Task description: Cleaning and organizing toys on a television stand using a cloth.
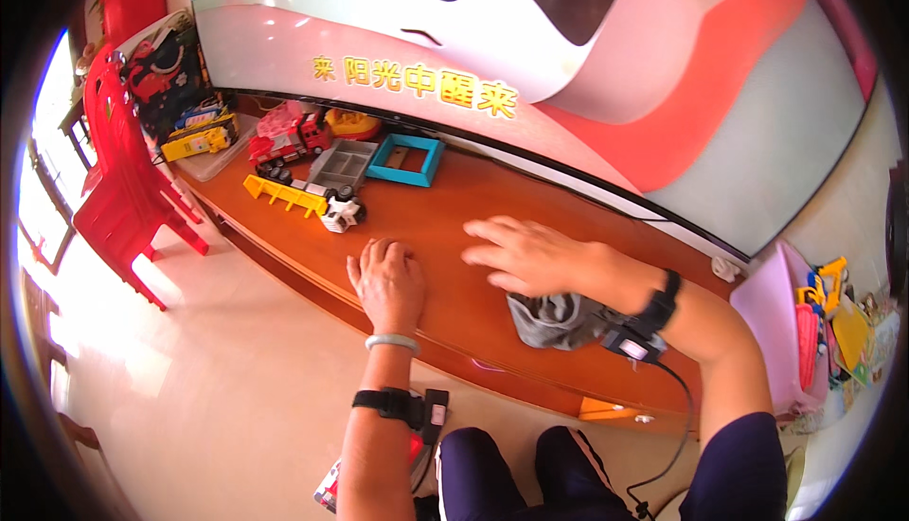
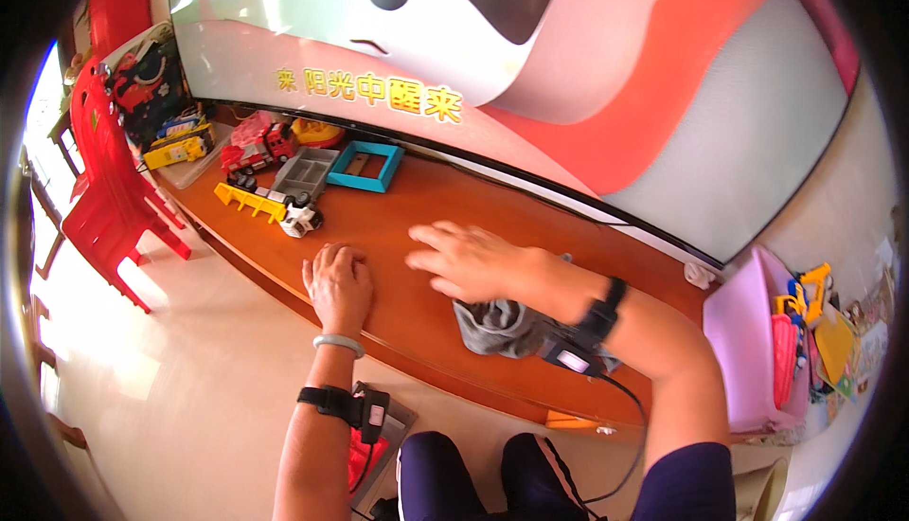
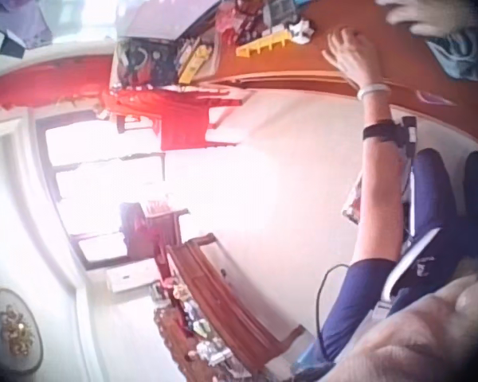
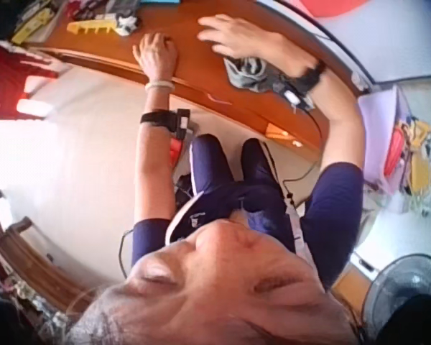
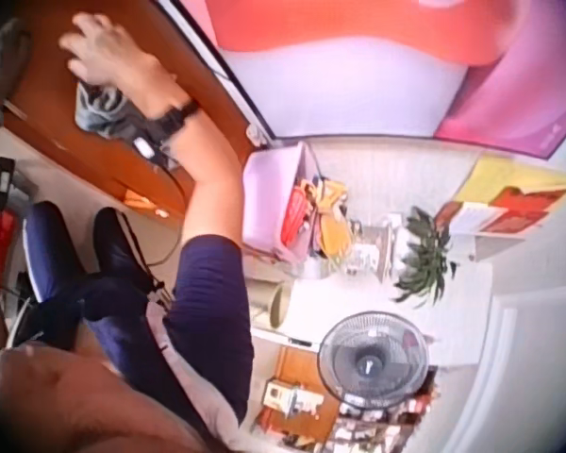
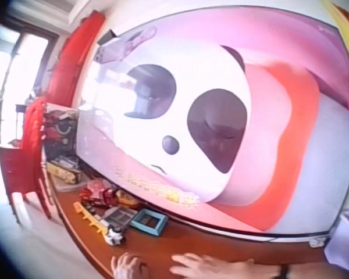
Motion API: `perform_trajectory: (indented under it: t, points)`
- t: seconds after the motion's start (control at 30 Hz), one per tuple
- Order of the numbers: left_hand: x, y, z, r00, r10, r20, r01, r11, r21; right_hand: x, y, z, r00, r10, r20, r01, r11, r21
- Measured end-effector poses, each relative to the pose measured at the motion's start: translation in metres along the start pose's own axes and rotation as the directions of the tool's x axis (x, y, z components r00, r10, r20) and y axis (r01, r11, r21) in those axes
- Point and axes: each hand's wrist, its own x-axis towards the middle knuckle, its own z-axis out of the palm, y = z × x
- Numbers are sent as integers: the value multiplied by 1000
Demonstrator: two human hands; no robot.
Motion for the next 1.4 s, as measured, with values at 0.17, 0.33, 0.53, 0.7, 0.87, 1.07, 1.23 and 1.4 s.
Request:
perform_trajectory:
  t: [0.17,0.33,0.53,0.7,0.87,1.07,1.23,1.4]
  points:
    - [2,8,-2,1000,1,-1,-1,1000,3,134,41,54,911,312,-271,-330,944,-22]
    - [-3,-1,-3,1000,-18,-1,18,1000,-6,156,37,63,890,416,-186,-445,882,-155]
    - [1,10,-3,1000,8,-20,-9,999,-51,61,38,36,925,370,-85,-369,929,31]
    - [2,5,4,998,43,-36,-44,999,-9,-60,1,-24,872,421,-250,-298,862,410]
    - [-1,-11,-8,998,-23,64,23,1000,-13,-201,-66,-95,704,635,-317,-506,762,403]
    - [1,6,5,1000,-2,26,1,999,38,-464,-109,-166,110,656,-747,-988,157,-8]
    - [1,3,-3,999,5,32,-5,1000,16,-585,-85,-153,-73,770,-634,-991,-128,-41]
    - [-2,1,-1,1000,26,-17,-25,1000,12,-369,-54,-145,237,716,-656,-970,211,-120]
